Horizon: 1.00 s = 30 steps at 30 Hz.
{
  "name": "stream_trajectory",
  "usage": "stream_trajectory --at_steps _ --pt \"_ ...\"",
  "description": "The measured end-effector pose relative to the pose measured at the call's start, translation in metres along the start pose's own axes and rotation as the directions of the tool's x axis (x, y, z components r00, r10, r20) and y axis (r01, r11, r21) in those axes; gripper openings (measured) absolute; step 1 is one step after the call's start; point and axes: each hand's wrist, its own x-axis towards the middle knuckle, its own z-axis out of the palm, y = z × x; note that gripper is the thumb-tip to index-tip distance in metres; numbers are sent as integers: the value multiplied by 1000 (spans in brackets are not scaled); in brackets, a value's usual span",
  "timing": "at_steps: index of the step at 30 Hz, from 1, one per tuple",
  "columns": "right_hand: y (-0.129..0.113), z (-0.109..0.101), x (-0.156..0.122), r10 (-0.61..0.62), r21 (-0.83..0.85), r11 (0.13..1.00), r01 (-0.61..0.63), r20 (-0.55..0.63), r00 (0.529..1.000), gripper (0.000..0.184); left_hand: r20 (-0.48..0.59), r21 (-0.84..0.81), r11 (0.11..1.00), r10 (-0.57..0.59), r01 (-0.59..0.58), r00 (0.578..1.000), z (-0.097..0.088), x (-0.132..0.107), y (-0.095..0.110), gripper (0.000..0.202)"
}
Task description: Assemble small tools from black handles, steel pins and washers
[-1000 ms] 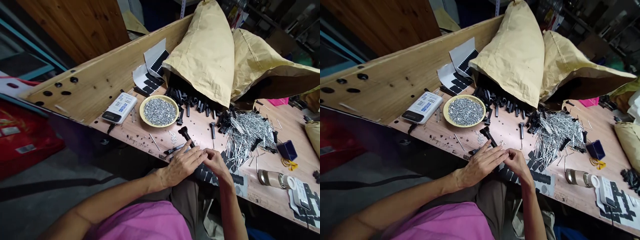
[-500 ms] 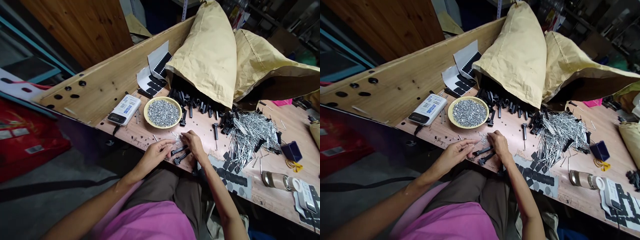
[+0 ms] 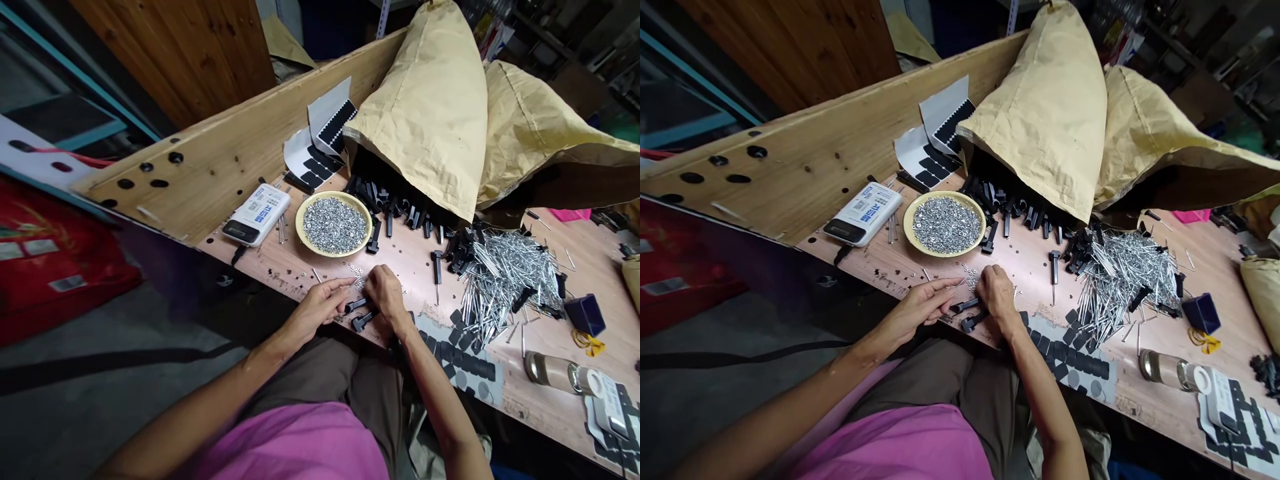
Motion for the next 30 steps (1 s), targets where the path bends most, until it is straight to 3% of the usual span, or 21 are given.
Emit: stream_trajectory --at_steps 2,4,6,10,16,21,25,28,30 --pt "2 0 -7 115 344 936 -68 -117 986 3 12 -3 1000 -7 7 1000 2 0 -1 70" --pt "0 -2 -15 236 632 769 -92 -147 961 9 44 1 1000 -14 14 999 5 0 -2 67" --pt "-5 -6 -25 314 781 617 -96 -133 940 20 85 7 1000 -11 11 996 10 0 -3 65" --pt "-16 -10 -38 404 862 498 -94 -135 905 27 136 20 1000 9 -12 991 18 2 -5 71" --pt "-20 -10 -46 414 888 459 -41 -172 894 27 160 48 997 44 -53 986 22 2 -6 67" --pt "-20 -8 -52 391 862 506 34 -265 882 25 176 39 999 29 -37 984 24 1 -5 64" --pt "-16 1 -57 312 701 701 129 -465 828 17 198 19 1000 -14 11 980 26 2 -6 68" --pt "-10 7 -60 84 391 892 227 -637 766 10 200 -6 999 -31 33 979 27 3 -7 69" --pt "-7 7 -62 -100 192 934 302 -669 736 12 211 -21 999 -37 42 977 27 3 -7 70"
